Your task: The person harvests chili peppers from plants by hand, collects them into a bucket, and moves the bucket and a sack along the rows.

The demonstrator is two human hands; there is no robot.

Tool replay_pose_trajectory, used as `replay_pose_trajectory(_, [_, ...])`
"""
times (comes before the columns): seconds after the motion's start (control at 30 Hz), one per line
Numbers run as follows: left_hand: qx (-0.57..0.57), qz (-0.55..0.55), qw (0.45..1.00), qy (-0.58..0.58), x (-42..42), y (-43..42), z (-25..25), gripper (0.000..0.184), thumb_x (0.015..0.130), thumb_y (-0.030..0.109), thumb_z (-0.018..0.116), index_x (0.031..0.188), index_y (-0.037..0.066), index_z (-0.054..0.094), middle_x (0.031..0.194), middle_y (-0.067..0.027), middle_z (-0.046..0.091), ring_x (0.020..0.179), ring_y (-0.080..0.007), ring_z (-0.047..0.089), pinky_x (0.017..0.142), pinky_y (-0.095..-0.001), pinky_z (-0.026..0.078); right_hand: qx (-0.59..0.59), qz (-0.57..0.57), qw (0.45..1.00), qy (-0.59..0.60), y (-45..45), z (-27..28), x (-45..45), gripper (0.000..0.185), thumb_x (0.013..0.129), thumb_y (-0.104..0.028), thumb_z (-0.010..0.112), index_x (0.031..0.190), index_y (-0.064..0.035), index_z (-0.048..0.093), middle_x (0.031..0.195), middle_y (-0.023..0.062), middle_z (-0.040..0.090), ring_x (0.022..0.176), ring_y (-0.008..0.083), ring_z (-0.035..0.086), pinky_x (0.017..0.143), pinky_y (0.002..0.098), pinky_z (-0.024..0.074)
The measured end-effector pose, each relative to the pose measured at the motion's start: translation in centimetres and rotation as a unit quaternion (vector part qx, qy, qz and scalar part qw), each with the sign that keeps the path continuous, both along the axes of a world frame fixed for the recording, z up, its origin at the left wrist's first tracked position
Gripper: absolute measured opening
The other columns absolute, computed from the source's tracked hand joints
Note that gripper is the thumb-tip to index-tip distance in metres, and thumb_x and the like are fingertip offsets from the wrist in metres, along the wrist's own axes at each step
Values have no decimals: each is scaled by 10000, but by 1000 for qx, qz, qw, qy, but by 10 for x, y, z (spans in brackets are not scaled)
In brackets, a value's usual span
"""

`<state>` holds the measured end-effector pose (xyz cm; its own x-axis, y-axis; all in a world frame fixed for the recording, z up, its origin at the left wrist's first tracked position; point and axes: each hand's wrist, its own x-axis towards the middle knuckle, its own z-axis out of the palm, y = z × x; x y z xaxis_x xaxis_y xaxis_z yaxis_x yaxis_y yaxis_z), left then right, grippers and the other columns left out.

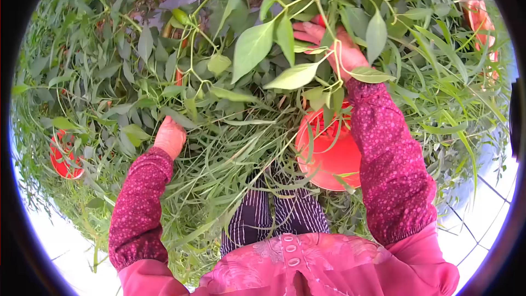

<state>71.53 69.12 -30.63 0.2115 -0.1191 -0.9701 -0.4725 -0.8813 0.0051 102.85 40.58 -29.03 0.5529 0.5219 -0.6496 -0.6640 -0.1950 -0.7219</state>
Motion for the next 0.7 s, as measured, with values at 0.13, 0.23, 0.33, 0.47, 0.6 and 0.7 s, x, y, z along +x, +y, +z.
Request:
replay_pose_trajectory(0.13, [-8, -26, 997, -67, -13, -3, 6, 288, 781, 191, 560, 1048, 120, 640, 1088, -27, 589, 1107, -213, 496, 1028, -404, 256, 15, -12, 999, 33, -2, -4, -4, 505, 847, -281, 640, 1238, -21, 455, 1182, 175, 560, 1075, 252, 561, 829, 339, 470])
replay_pose_trajectory(0.23, [-30, -27, 996, -77, 1, -11, 22, 263, 777, 183, 551, 1008, 115, 659, 1031, -29, 605, 1074, -212, 515, 999, -406, 282, 39, -33, 998, 28, -5, -12, -1, 609, 832, -276, 660, 1297, -15, 367, 1224, 191, 522, 1054, 260, 569, 820, 373, 479])
replay_pose_trajectory(0.33, [-29, -50, 996, -69, -6, -6, 25, 311, 822, 212, 505, 1078, 113, 651, 1118, -46, 607, 1120, -232, 507, 996, -423, 284, 32, -57, 998, 22, -12, -14, 4, 633, 827, -295, 663, 1312, -42, 343, 1233, 189, 519, 1019, 251, 588, 758, 353, 498])
replay_pose_trajectory(0.47, [-22, -27, 995, -93, -13, 11, 6, 324, 828, 203, 501, 1106, 114, 641, 1153, -31, 599, 1162, -223, 483, 1023, -409, 249, -9, -49, 999, 9, -22, -15, 6, 551, 852, -270, 632, 1293, -62, 375, 1167, 154, 570, 898, 225, 623, 689, 307, 491])
replay_pose_trajectory(0.6, [-1, -32, 996, -84, -4, 11, -3, 359, 836, 206, 498, 1171, 119, 595, 1235, -18, 551, 1211, -220, 444, 1045, -392, 222, -43, -55, 997, 37, -12, -9, -5, 481, 863, -263, 611, 1254, -70, 407, 1106, 131, 605, 885, 193, 623, 670, 300, 473])
replay_pose_trajectory(0.7, [37, -28, 998, 33, 5, 13, 16, 402, 832, 216, 497, 1214, 109, 560, 1275, -23, 524, 1239, -205, 416, 1054, -376, 220, -16, -70, 995, 63, -8, 5, -1, 479, 805, -269, 693, 1191, -91, 475, 1031, 74, 614, 786, 166, 623, 585, 262, 442])
